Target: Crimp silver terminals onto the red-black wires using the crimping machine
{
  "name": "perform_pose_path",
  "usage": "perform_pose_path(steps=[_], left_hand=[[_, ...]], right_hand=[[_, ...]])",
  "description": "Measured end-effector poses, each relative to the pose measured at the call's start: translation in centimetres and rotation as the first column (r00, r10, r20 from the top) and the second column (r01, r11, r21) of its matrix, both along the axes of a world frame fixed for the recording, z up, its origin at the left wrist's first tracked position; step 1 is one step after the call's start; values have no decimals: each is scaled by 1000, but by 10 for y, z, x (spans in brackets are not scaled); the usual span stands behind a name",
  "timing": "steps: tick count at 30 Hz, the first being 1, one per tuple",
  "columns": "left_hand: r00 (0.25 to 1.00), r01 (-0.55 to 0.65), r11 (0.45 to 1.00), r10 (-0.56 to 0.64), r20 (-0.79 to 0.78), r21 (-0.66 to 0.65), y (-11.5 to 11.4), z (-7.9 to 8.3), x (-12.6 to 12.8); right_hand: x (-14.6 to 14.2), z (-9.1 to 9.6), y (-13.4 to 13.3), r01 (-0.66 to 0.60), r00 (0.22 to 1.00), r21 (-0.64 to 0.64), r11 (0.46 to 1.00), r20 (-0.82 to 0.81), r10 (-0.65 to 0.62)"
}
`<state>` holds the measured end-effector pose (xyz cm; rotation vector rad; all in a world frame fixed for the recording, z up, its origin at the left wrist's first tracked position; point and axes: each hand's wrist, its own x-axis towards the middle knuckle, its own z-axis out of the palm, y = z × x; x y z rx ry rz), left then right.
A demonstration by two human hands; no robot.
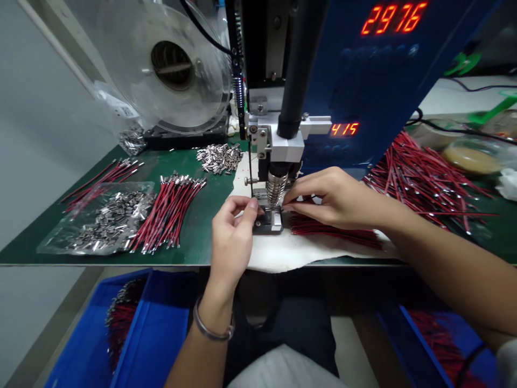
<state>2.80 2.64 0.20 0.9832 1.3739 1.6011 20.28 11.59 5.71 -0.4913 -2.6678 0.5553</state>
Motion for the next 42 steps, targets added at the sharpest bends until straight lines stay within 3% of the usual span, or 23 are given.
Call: perform_pose_path(steps=[21, 38, 42], left_hand=[[1000, -3, 1000, 3, 14, 4, 0, 0, 1], [988, 51, 998, -55, 145, 30, 2, -1, 1], [990, -29, 998, 21, 138, 54, -4, 0, 3]], right_hand=[[-3, 0, -2, 19, 999, -21, 1000, 32, -19], [-2, -1, -2, 20, 1000, -5, 1000, -10, -20], [1, 4, -4, -36, 997, -87, 996, -68, 31]])
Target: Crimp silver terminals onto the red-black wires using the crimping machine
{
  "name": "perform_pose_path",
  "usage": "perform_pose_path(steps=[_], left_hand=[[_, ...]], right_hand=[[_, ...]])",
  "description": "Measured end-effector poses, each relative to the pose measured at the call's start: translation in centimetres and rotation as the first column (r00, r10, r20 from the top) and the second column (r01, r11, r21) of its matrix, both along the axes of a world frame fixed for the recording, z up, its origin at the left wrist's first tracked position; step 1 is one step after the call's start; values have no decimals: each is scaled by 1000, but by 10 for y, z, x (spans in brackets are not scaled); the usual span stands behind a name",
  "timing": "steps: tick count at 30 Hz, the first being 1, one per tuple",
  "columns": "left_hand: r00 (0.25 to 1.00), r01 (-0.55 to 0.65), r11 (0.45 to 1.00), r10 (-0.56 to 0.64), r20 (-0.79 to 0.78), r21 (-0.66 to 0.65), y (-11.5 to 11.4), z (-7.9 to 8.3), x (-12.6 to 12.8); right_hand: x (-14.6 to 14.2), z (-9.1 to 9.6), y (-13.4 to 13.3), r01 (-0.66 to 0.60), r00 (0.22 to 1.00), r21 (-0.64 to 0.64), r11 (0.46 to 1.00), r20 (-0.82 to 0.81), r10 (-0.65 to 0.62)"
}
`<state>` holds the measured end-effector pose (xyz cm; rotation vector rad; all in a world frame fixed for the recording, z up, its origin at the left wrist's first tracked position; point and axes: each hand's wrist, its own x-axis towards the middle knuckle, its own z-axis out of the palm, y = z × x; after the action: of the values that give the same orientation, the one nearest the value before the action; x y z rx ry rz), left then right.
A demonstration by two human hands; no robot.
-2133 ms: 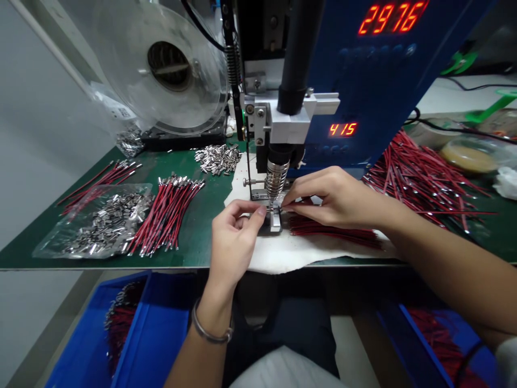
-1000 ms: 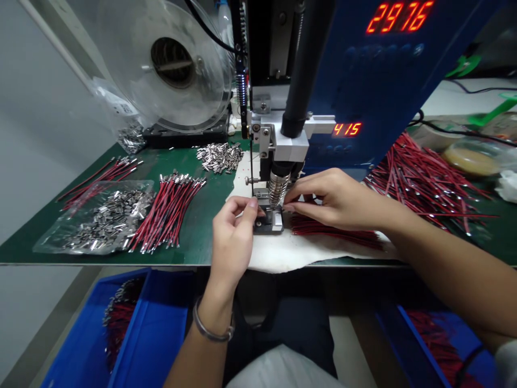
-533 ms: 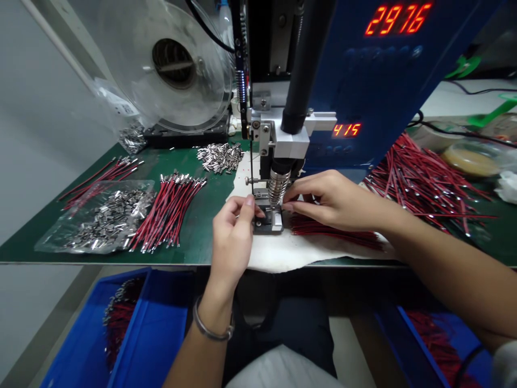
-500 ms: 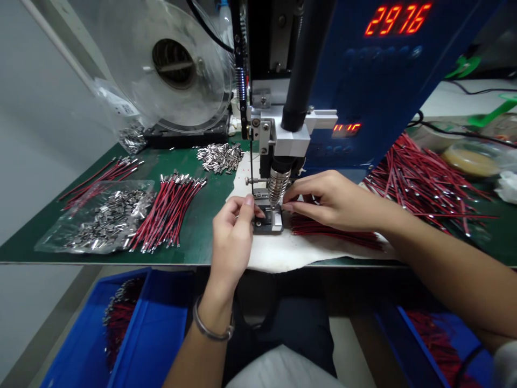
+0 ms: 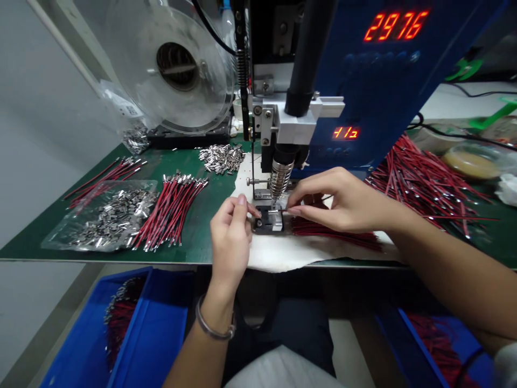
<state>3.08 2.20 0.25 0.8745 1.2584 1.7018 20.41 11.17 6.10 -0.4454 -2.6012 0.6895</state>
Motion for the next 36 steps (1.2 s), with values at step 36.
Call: perform_pose_path(steps=[36], left_hand=[[43, -658, 746, -99, -994, -102, -9, 51, -139]], right_hand=[[17, 6, 16, 47, 814, 173, 984, 565, -138]])
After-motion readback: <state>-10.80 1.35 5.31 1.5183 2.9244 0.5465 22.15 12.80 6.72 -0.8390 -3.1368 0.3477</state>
